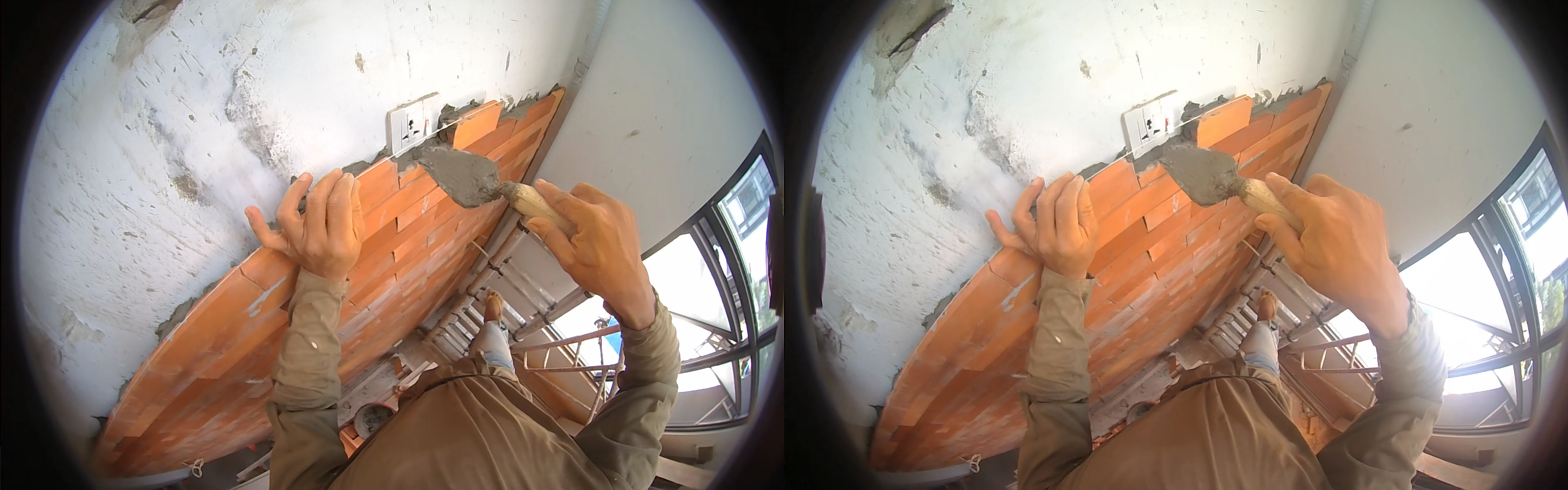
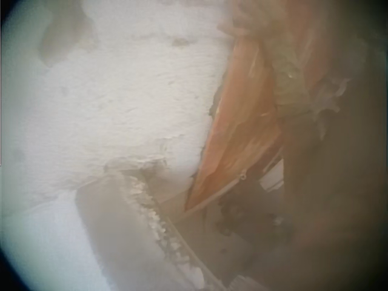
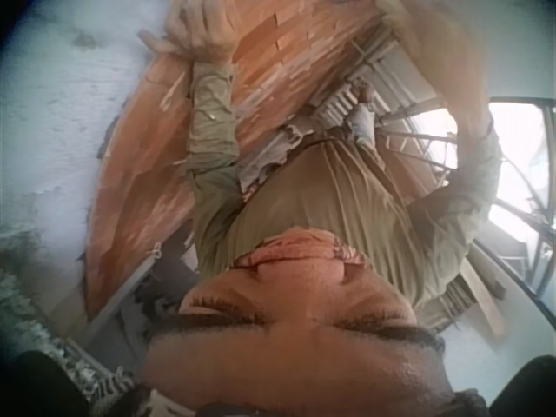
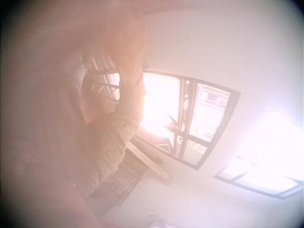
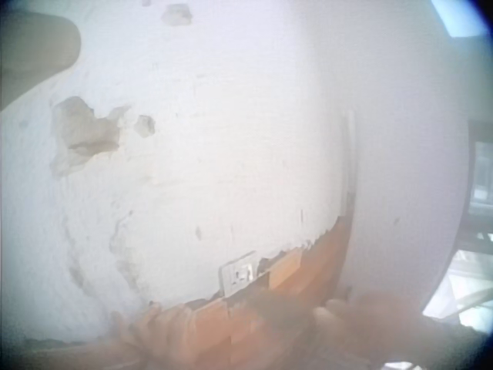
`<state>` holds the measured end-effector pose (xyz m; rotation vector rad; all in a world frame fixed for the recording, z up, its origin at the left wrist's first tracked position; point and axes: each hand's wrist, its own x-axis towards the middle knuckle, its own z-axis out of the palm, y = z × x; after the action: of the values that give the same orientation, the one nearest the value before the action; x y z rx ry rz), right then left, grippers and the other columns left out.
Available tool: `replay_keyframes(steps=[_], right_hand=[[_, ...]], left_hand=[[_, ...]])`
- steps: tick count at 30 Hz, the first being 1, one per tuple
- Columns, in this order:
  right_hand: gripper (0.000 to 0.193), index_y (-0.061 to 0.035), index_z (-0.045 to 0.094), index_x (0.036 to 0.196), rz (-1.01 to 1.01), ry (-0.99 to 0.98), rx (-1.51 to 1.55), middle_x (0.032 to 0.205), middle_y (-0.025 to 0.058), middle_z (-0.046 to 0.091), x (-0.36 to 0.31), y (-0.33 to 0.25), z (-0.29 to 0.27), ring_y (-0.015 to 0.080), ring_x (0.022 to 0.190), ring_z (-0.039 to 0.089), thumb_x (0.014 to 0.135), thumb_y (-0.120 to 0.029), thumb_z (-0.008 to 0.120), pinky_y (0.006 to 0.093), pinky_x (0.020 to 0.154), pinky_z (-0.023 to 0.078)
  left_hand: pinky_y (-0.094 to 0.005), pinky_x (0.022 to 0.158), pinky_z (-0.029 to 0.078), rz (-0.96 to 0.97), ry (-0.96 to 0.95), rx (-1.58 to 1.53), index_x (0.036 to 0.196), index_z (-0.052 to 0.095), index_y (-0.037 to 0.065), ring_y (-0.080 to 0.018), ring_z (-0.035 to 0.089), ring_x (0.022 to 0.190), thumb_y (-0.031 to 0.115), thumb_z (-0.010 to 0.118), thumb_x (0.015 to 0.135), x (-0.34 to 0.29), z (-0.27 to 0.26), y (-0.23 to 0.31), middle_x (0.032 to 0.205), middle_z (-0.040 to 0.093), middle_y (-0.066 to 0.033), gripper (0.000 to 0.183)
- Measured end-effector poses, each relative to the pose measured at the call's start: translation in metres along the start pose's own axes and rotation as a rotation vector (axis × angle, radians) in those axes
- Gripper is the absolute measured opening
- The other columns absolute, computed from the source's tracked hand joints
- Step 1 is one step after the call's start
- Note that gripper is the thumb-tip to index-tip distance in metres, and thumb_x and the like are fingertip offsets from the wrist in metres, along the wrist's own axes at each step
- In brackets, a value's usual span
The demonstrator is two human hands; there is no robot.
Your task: The person applies mortar to the gaps between orange rectangular tiles on a wall using a trowel. They repeatedly scoop mortar from a bucket and spread it into the joints, smoothing the surface to fill the spaces between the tiles.
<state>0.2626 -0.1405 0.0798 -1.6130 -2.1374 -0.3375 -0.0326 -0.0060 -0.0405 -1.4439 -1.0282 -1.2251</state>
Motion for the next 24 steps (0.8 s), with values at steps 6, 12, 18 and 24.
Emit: replay_keyframes(steps=[6, 12, 18, 24], right_hand=[[0.04, -0.0075, 0.074, 0.122, 0.02, 0.008, 0.044, 0.075, 0.0107, 0.062, -0.001, -0.002, 0.0, 0.0286, 0.06, 0.06, 0.087, -0.024, 0.079, 0.0412, 0.057, 0.046], [0.04, -0.0081, 0.074, 0.122, 0.015, -0.004, 0.056, 0.074, 0.0097, 0.061, -0.006, -0.002, 0.0, 0.0289, 0.061, 0.061, 0.087, -0.026, 0.078, 0.0411, 0.057, 0.047], [0.041, -0.0076, 0.074, 0.123, 0.087, 0.029, 0.023, 0.074, 0.0099, 0.06, -0.013, 0.005, 0.009, 0.0286, 0.061, 0.062, 0.087, -0.028, 0.078, 0.041, 0.057, 0.047], [0.042, -0.0077, 0.074, 0.123, 0.129, 0.053, 0.013, 0.075, 0.01, 0.061, -0.019, 0.009, 0.011, 0.0291, 0.061, 0.062, 0.088, -0.03, 0.078, 0.0411, 0.057, 0.047]], left_hand=[[-0.0645, 0.125, 0.006, 0.009, -0.015, 0.029, 0.091, 0.074, 0.024, -0.0178, 0.062, 0.112, 0.027, 0.08, 0.09, 0.0, -0.002, -0.001, 0.096, 0.073, 0.0125, 0.007], [-0.065, 0.125, 0.005, 0.028, -0.016, 0.04, 0.092, 0.073, 0.025, -0.0176, 0.062, 0.112, 0.028, 0.079, 0.091, 0.0, -0.002, -0.003, 0.095, 0.073, 0.013, 0.008], [-0.0652, 0.124, 0.006, 0.031, -0.014, 0.032, 0.094, 0.074, 0.025, -0.0182, 0.062, 0.111, 0.028, 0.08, 0.09, 0.001, -0.001, -0.001, 0.095, 0.073, 0.0129, 0.008], [-0.065, 0.124, 0.006, 0.02, -0.014, 0.035, 0.094, 0.074, 0.025, -0.0179, 0.062, 0.111, 0.026, 0.08, 0.09, 0.001, -0.004, -0.001, 0.096, 0.073, 0.0136, 0.007]])
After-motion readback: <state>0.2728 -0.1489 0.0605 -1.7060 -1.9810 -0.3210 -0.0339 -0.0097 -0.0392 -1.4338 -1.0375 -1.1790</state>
